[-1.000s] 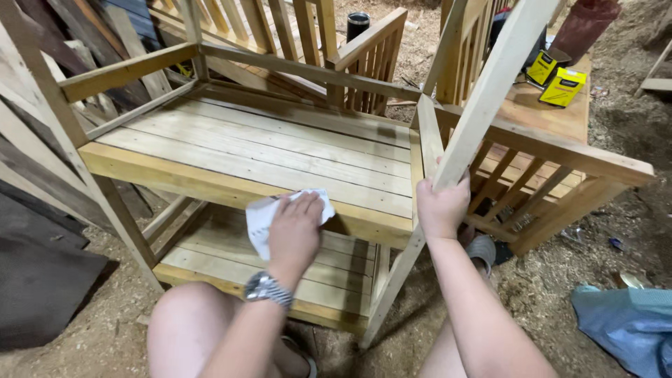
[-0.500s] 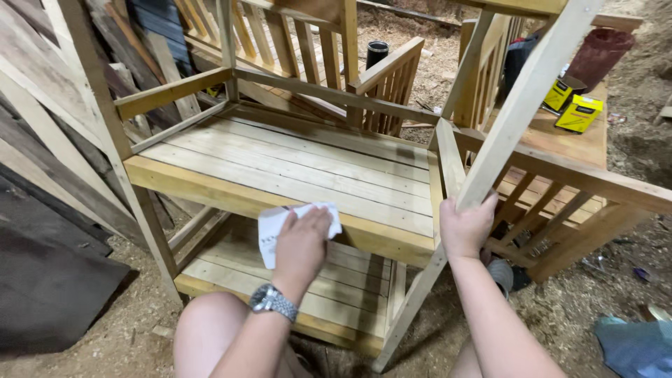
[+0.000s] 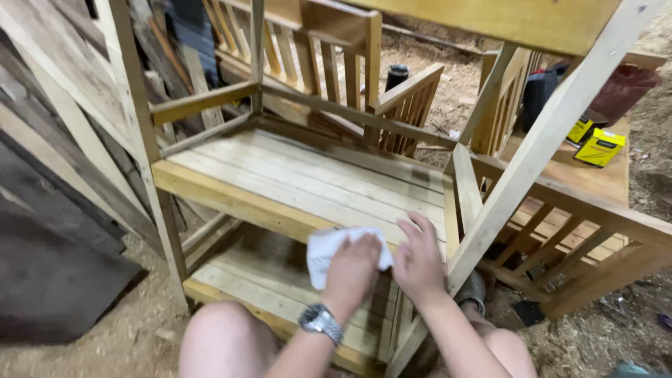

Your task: The person sands a wooden bunk bed frame using sandpaper and wipes the surface with a cloth. They work on the vertical posts and horizontal slats, alternating between sanding and wiping to remove dust.

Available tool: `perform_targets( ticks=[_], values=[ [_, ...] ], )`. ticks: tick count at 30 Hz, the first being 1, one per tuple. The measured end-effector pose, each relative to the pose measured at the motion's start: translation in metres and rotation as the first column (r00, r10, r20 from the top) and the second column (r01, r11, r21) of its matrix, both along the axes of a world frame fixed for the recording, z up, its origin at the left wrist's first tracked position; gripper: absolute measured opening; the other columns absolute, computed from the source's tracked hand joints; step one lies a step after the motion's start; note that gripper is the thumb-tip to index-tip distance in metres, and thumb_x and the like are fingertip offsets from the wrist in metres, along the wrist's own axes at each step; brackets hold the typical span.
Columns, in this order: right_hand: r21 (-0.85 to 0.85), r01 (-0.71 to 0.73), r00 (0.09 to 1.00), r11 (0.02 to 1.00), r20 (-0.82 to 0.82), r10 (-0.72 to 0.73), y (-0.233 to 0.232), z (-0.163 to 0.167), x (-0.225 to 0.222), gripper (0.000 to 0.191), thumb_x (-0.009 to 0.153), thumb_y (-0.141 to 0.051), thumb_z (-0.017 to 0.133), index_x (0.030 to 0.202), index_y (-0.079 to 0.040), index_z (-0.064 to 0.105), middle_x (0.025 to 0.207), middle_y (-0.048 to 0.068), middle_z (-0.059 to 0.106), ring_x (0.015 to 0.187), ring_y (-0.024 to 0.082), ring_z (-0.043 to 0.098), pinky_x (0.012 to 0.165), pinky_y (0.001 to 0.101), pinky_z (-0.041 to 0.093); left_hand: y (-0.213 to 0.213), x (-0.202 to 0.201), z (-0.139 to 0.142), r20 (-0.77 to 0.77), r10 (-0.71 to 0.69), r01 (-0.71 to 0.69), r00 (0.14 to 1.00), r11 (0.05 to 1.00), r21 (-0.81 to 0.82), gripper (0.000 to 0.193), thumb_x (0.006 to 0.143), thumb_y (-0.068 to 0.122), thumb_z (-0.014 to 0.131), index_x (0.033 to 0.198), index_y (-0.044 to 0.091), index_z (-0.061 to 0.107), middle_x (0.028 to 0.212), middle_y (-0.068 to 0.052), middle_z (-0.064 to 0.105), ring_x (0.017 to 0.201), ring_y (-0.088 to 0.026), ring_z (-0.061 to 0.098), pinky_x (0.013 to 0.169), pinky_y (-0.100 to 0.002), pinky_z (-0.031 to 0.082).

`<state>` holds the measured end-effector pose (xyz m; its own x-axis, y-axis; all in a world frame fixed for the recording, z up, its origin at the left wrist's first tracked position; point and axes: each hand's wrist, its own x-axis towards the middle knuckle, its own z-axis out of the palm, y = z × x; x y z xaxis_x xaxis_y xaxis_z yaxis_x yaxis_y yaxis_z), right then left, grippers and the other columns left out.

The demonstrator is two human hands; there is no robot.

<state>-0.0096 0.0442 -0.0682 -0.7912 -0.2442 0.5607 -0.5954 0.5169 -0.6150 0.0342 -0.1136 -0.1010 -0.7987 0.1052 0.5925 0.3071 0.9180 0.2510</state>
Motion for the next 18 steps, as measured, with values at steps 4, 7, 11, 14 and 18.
perform_targets(
  ticks=[4, 7, 11, 14, 18],
  values=[
    [0.184, 0.024, 0.998, 0.983, -0.056, -0.014, -0.034, -0.011, -0.029, 0.047, 0.086, -0.011, 0.06, 0.132, -0.004, 0.056, 0.145, 0.021, 0.049, 0.132, 0.042, 0.049, 0.109, 0.0481, 0.042, -0.061, 0.012, 0.016, 0.016, 0.192, -0.193, 0.981, 0.979, 0.07, 0.038, 0.079, 0.001, 0.057, 0.114, 0.004, 0.072, 0.127, -0.014, 0.071, 0.125, -0.027, 0.061, 0.107, -0.051, 0.041],
    [0.357, 0.031, 0.999, 0.934, -0.021, -0.025, -0.051, -0.016, -0.042, 0.045, 0.085, -0.016, 0.062, 0.128, -0.003, 0.057, 0.144, 0.023, 0.048, 0.134, 0.045, 0.044, 0.11, 0.0527, 0.036, -0.074, 0.012, 0.015, -0.017, 0.261, -0.257, 0.965, 0.958, 0.13, 0.036, 0.081, 0.003, 0.057, 0.114, 0.006, 0.071, 0.13, -0.013, 0.07, 0.128, -0.027, 0.06, 0.11, -0.048, 0.041],
    [0.416, -0.05, 0.993, 0.908, 0.118, 0.001, -0.07, -0.017, -0.042, 0.039, 0.092, -0.021, 0.057, 0.129, -0.007, 0.058, 0.139, 0.016, 0.055, 0.134, 0.036, 0.048, 0.113, 0.0456, 0.039, -0.052, 0.011, 0.006, 0.055, 0.12, -0.131, 0.991, 0.954, 0.271, 0.041, 0.089, 0.004, 0.056, 0.128, 0.006, 0.068, 0.13, -0.013, 0.068, 0.125, -0.028, 0.06, 0.11, -0.044, 0.046],
    [0.374, -0.032, 0.969, 0.927, 0.239, -0.062, -0.076, -0.012, -0.039, 0.044, 0.095, -0.028, 0.055, 0.133, -0.007, 0.056, 0.136, 0.014, 0.058, 0.133, 0.032, 0.051, 0.112, 0.0432, 0.042, -0.055, 0.015, 0.011, -0.059, 0.051, -0.046, 0.997, 0.995, 0.085, 0.039, 0.084, 0.006, 0.056, 0.12, 0.008, 0.07, 0.128, -0.011, 0.07, 0.122, -0.027, 0.064, 0.106, -0.049, 0.044],
    [0.279, 0.004, 0.953, 0.96, 0.29, -0.088, -0.076, -0.004, -0.036, 0.048, 0.097, -0.035, 0.051, 0.136, -0.007, 0.055, 0.136, 0.015, 0.059, 0.132, 0.033, 0.051, 0.108, 0.0451, 0.042, -0.111, 0.021, 0.03, 0.128, 0.147, -0.162, 0.981, 0.98, 0.115, 0.031, 0.086, 0.008, 0.056, 0.113, 0.012, 0.072, 0.116, -0.008, 0.074, 0.107, -0.028, 0.067, 0.104, -0.051, 0.045]
  ],
)
